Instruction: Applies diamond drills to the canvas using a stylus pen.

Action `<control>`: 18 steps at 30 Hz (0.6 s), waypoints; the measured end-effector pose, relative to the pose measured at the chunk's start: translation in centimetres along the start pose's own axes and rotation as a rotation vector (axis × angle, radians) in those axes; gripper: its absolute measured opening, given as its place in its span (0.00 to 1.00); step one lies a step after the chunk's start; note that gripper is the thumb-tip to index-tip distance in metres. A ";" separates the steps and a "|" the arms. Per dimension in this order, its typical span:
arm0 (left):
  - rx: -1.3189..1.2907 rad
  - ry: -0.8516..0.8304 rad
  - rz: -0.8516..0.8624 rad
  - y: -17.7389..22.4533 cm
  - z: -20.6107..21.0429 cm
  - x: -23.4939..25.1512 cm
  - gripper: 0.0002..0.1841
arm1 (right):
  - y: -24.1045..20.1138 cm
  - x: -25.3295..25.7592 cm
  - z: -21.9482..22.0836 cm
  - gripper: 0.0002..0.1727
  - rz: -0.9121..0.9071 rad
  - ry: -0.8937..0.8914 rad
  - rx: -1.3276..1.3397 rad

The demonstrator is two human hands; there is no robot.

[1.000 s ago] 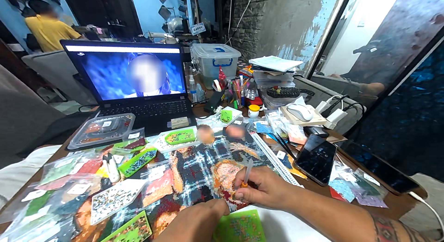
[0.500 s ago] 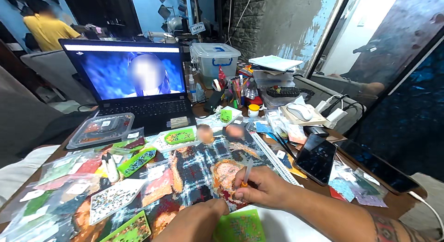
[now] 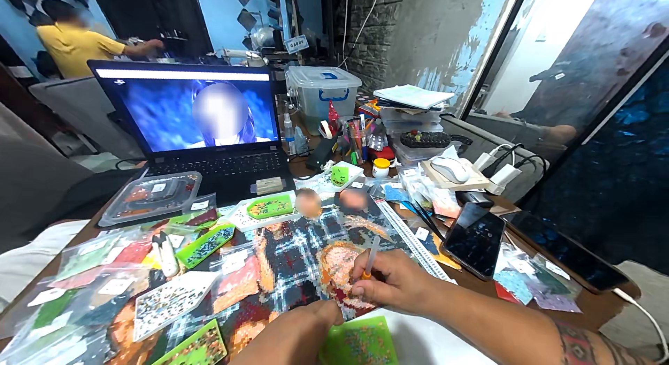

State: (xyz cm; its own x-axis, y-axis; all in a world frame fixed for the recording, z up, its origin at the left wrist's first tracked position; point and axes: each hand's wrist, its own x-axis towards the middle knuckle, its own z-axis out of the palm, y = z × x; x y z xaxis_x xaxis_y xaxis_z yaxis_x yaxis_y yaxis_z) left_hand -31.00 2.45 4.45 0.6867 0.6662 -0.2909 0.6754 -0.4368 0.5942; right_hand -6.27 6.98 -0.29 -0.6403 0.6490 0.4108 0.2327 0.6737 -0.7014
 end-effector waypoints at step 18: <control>0.010 -0.008 -0.002 0.0 0.0 0.0 0.26 | 0.1 0.0 0.2 0.16 -0.012 -0.012 0.042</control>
State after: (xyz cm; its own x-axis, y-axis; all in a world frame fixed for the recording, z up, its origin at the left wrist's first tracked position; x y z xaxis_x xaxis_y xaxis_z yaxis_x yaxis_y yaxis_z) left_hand -30.98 2.46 4.41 0.6875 0.6622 -0.2980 0.6793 -0.4413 0.5864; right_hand -6.44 6.97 -0.47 -0.6519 0.6361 0.4127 0.1938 0.6660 -0.7204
